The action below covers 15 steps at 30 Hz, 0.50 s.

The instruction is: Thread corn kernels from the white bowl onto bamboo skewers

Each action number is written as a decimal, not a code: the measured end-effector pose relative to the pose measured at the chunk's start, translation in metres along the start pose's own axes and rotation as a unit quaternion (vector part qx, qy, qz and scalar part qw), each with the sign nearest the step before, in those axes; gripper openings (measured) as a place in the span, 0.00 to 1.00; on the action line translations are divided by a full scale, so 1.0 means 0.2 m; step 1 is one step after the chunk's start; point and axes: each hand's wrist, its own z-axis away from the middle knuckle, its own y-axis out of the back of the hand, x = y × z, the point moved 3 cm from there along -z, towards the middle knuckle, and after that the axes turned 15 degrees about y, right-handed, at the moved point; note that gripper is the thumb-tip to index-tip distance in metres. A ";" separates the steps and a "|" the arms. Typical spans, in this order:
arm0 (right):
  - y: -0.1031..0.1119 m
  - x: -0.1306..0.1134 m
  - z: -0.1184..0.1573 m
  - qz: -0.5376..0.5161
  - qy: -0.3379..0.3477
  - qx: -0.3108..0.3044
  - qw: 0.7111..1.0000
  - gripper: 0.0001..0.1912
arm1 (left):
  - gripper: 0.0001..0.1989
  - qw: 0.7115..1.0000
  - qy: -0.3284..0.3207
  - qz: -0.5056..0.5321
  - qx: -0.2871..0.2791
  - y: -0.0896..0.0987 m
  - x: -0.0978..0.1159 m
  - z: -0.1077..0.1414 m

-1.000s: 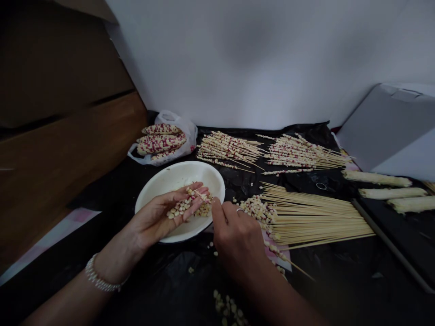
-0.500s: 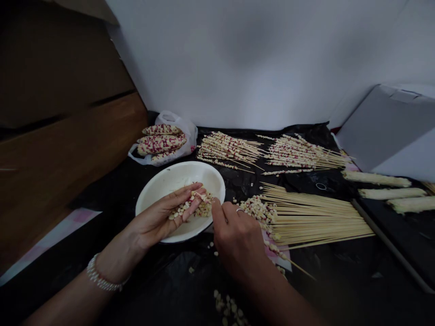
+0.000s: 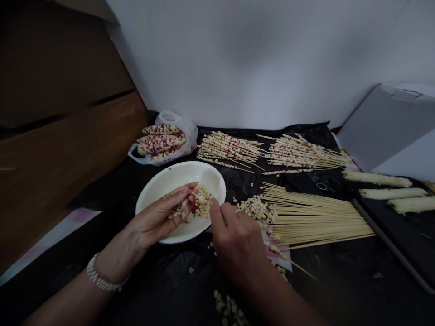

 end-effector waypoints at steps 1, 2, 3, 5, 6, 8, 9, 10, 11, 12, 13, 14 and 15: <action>0.00 0.00 0.00 0.001 0.000 -0.004 1.000 0.18 | 0.08 1.000 -0.002 -0.005 0.002 0.00 0.00 0.00; 0.00 0.00 0.00 0.003 0.000 -0.007 1.000 0.18 | 0.07 1.000 -0.002 -0.010 0.001 -0.01 0.00 0.01; 0.00 0.00 0.00 0.003 -0.001 -0.009 1.000 0.18 | 0.07 1.000 -0.003 -0.015 0.001 -0.01 0.00 0.01; -0.01 0.00 0.00 0.004 -0.003 -0.013 1.000 0.18 | 0.08 1.000 -0.003 -0.019 0.003 -0.01 0.00 0.01; -0.01 0.00 0.01 0.005 -0.004 -0.014 1.000 0.17 | 0.08 1.000 -0.005 -0.016 0.006 -0.01 0.00 0.01; -0.01 0.01 0.01 0.006 -0.005 -0.020 1.000 0.17 | 0.08 1.000 -0.008 -0.010 0.006 -0.01 0.00 0.01; -0.02 0.01 0.01 0.007 -0.006 -0.023 1.000 0.17 | 0.09 1.000 -0.010 -0.010 0.003 -0.01 0.00 0.01; -0.02 0.01 0.01 0.007 -0.008 -0.024 1.000 0.17 | 0.09 1.000 -0.010 -0.012 0.000 -0.01 0.00 0.01; -0.01 0.01 0.01 0.006 -0.008 -0.024 1.000 0.17 | 0.11 1.000 -0.009 -0.016 0.001 -0.02 0.00 0.01; -0.01 0.01 0.01 0.005 -0.009 -0.024 1.000 0.17 | 0.12 1.000 -0.005 -0.022 0.007 -0.02 0.00 0.02; -0.01 0.01 0.00 0.003 -0.008 -0.024 1.000 0.17 | 0.13 0.999 -0.002 -0.027 0.018 -0.03 0.00 0.03; -0.01 0.01 0.00 0.001 -0.008 -0.024 1.000 0.17 | 0.14 0.999 0.001 -0.029 0.031 -0.03 0.00 0.04; -0.01 0.01 0.00 0.000 -0.007 -0.023 1.000 0.17 | 0.15 0.999 0.004 -0.028 0.044 -0.04 0.00 0.05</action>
